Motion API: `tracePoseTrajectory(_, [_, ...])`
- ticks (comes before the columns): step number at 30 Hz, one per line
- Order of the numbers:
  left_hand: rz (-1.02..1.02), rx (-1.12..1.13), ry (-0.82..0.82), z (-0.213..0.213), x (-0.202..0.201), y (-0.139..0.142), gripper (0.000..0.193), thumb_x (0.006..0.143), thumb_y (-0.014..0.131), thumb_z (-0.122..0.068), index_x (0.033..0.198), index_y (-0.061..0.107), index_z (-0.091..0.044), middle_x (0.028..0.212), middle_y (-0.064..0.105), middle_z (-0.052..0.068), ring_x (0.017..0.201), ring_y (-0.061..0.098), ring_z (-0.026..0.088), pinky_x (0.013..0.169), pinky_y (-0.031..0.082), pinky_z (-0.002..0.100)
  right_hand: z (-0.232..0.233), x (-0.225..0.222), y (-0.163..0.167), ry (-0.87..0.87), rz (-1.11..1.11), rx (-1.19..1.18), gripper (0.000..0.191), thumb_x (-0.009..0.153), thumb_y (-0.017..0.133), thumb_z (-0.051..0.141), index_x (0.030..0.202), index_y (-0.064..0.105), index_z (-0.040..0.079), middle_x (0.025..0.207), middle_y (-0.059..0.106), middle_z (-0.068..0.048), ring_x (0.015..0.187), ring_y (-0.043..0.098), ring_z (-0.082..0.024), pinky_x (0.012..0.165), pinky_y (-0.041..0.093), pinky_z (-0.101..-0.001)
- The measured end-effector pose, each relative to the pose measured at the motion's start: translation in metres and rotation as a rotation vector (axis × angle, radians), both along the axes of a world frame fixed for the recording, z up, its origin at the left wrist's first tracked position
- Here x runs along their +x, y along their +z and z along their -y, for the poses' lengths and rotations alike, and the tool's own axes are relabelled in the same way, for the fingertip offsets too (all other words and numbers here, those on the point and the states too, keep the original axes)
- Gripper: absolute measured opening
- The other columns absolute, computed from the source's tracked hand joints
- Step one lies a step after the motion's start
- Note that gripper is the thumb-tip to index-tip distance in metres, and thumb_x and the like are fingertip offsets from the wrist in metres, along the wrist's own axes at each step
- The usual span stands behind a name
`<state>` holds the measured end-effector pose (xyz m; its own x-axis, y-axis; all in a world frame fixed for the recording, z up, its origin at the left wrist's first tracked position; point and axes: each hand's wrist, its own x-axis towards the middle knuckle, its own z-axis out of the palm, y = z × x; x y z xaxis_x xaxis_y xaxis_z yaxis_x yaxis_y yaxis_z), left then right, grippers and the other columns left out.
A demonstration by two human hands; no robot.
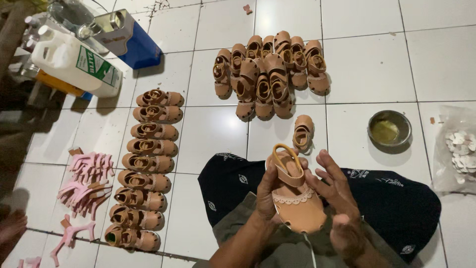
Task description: The person sits on the floor assembling children's sandals. They hold a sandal upper, apply glue from a metal bowl, press the strap and sole edges together by hand, and place the finished sandal into rows of completed sandals on the floor.
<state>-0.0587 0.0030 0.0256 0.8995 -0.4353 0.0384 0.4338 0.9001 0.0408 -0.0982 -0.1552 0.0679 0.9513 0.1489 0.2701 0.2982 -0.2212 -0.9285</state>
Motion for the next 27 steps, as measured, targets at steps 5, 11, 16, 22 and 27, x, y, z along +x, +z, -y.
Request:
tracePoseTrajectory(5, [-0.051, 0.073, 0.014, -0.004, 0.012, -0.007, 0.055, 0.108, 0.058, -0.041, 0.148, 0.045, -0.006, 0.131, 0.060, 0.015, 0.119, 0.066, 0.026, 0.101, 0.060, 0.042, -0.003, 0.014, -0.005, 0.000, 0.022, -0.013, 0.085, 0.105, 0.015, 0.074, 0.141, 0.060, 0.012, 0.171, 0.024, -0.026, 0.159, 0.029, -0.042, 0.125, 0.032, -0.0569])
tracePoseTrajectory(11, [-0.068, 0.206, 0.119, -0.001, 0.026, -0.005, 0.053, 0.106, 0.066, -0.038, 0.143, 0.044, -0.007, 0.125, 0.061, 0.014, 0.114, 0.067, 0.026, 0.099, 0.060, 0.042, 0.000, 0.033, -0.008, 0.029, 0.108, -0.094, 0.084, 0.107, 0.015, 0.072, 0.141, 0.059, 0.009, 0.170, 0.023, -0.027, 0.160, 0.026, -0.043, 0.126, 0.032, -0.0571])
tracePoseTrajectory(16, [-0.116, 0.342, 0.143, -0.004, 0.032, 0.008, 0.055, 0.100, 0.068, -0.038, 0.139, 0.044, -0.007, 0.121, 0.062, 0.014, 0.108, 0.070, 0.026, 0.094, 0.061, 0.040, 0.003, 0.042, -0.004, -0.081, 0.347, -0.470, 0.074, 0.107, 0.017, 0.067, 0.136, 0.064, 0.018, 0.167, 0.027, -0.020, 0.156, 0.028, -0.039, 0.127, 0.028, -0.0587])
tracePoseTrajectory(22, [-0.055, 0.531, 0.185, -0.012, 0.034, 0.027, 0.055, 0.102, 0.067, -0.033, 0.136, 0.043, 0.003, 0.118, 0.063, 0.023, 0.105, 0.071, 0.027, 0.090, 0.063, 0.040, 0.028, 0.064, 0.009, -0.032, 0.764, -0.896, 0.071, 0.106, 0.025, 0.071, 0.140, 0.063, 0.022, 0.163, 0.031, -0.013, 0.149, 0.029, -0.036, 0.123, 0.030, -0.0574])
tracePoseTrajectory(27, [-0.051, 0.575, 0.143, -0.015, 0.034, 0.039, 0.051, 0.106, 0.065, -0.027, 0.137, 0.042, 0.006, 0.117, 0.062, 0.024, 0.103, 0.071, 0.028, 0.086, 0.064, 0.039, 0.045, 0.074, 0.019, 0.121, 0.912, -1.106, 0.079, 0.100, 0.029, 0.076, 0.140, 0.064, 0.018, 0.156, 0.041, -0.007, 0.144, 0.035, -0.029, 0.122, 0.027, -0.0537])
